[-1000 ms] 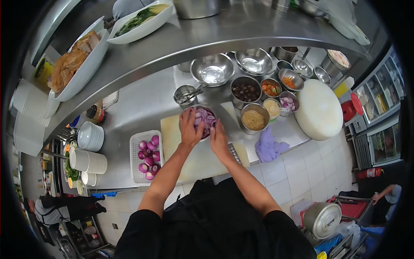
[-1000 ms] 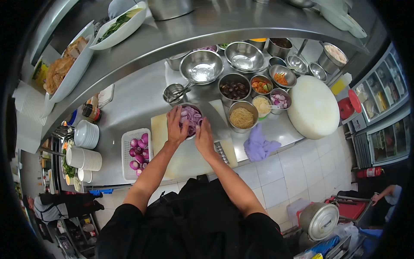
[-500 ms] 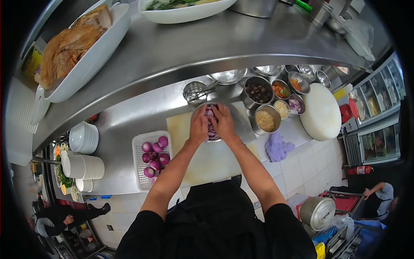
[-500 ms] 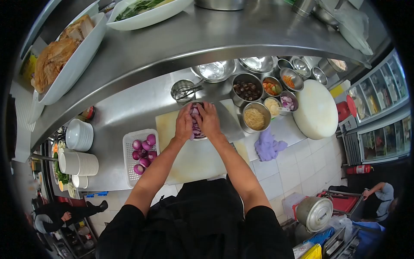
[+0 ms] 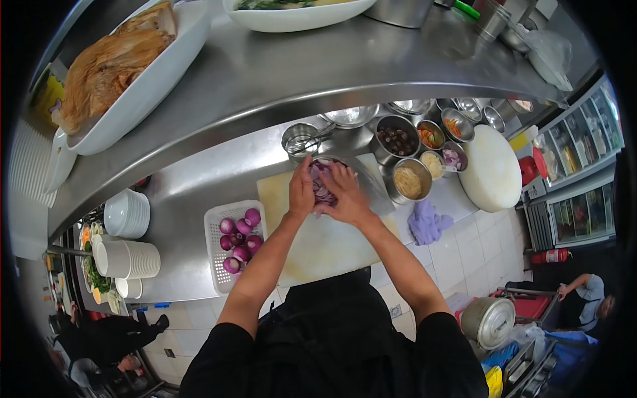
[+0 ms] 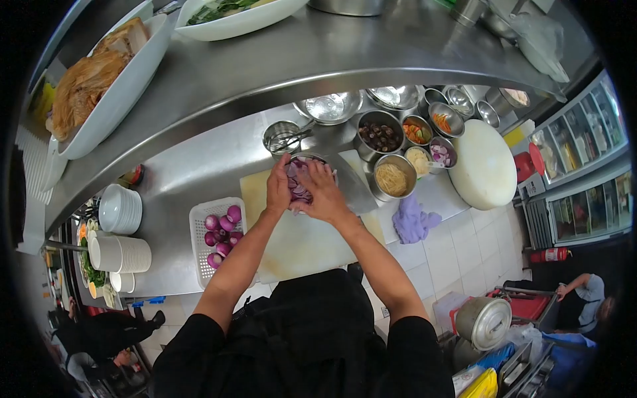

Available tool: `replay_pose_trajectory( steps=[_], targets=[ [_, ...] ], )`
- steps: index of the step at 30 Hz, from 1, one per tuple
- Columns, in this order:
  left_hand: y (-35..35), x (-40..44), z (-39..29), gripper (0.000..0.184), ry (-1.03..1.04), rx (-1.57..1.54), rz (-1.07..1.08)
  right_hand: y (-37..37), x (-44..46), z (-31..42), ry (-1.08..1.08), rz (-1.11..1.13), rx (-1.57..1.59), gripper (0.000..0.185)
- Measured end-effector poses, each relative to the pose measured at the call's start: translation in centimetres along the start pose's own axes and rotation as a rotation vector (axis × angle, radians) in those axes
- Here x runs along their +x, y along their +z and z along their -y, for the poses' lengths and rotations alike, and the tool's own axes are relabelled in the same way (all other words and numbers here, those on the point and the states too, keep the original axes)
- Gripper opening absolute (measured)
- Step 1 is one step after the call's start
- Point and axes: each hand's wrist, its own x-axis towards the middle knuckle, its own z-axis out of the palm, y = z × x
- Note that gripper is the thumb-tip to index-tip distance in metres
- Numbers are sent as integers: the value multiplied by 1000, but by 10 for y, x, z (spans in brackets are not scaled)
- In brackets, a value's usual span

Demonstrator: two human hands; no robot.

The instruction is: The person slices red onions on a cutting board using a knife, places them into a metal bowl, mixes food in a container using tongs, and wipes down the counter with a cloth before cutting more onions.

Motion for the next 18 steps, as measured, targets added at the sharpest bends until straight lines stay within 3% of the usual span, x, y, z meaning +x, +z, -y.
replay_pose_trajectory(
  steps=[5,7,11,13,18],
  targets=[
    [-7,-1,8,62,72,92,107,13,-7,-15,47,19,-97,75],
    [-4,-2,0,58,121,190,134,17,-11,-28,25,-14,-72,78],
    [-8,-1,-18,57,394,564,263,5,-18,-19,114,-70,49,67],
    [-6,-3,-17,58,368,619,298,22,-25,-26,238,-219,17,56],
    [2,3,-8,63,229,681,425,37,-15,-29,221,-142,-27,51]
  ],
)
